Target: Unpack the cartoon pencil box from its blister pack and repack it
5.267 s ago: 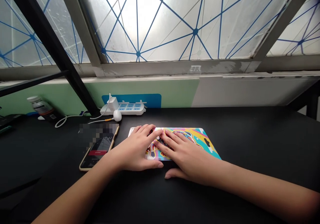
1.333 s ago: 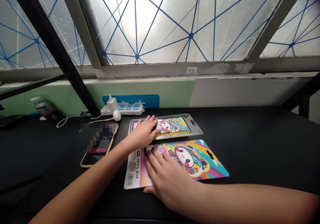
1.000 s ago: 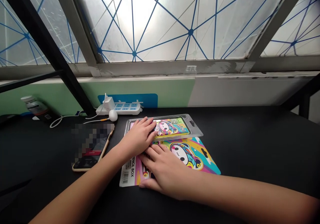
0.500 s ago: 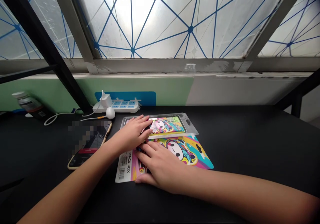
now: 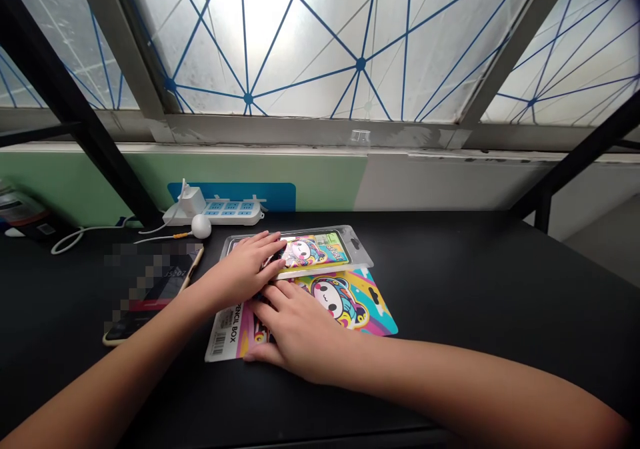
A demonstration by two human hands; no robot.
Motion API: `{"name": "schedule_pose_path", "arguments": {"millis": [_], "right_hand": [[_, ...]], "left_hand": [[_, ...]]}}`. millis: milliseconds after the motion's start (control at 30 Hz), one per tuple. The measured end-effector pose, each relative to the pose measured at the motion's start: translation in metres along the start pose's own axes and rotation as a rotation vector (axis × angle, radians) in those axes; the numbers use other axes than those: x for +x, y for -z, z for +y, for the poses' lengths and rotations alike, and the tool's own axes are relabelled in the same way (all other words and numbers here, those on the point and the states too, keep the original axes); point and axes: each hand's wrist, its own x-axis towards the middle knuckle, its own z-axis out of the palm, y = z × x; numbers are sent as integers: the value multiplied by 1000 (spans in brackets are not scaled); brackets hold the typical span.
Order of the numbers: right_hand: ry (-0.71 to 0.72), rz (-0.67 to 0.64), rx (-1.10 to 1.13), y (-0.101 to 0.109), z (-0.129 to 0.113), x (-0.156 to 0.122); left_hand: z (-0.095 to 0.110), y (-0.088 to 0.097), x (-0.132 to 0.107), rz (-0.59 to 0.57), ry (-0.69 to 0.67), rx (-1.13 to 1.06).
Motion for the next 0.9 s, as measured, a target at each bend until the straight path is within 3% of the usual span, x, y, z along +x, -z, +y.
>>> {"name": "schedule_pose_path", "arguments": {"millis": [333, 667, 767, 833, 900], "right_hand": [[127, -27, -64, 7, 9, 8], [323, 163, -119, 3, 14, 2], [231, 271, -82, 23, 35, 2], [53, 283, -70, 41, 60, 2], [-175, 197, -95, 59, 89, 3]], "left_hand": [[-2, 6, 1, -3, -17, -19], [-2, 2, 0, 5, -47, 41], [0, 3, -1, -1, -52, 63], [1, 5, -1, -7, -56, 76], [2, 6, -1, -11, -58, 85]]}}
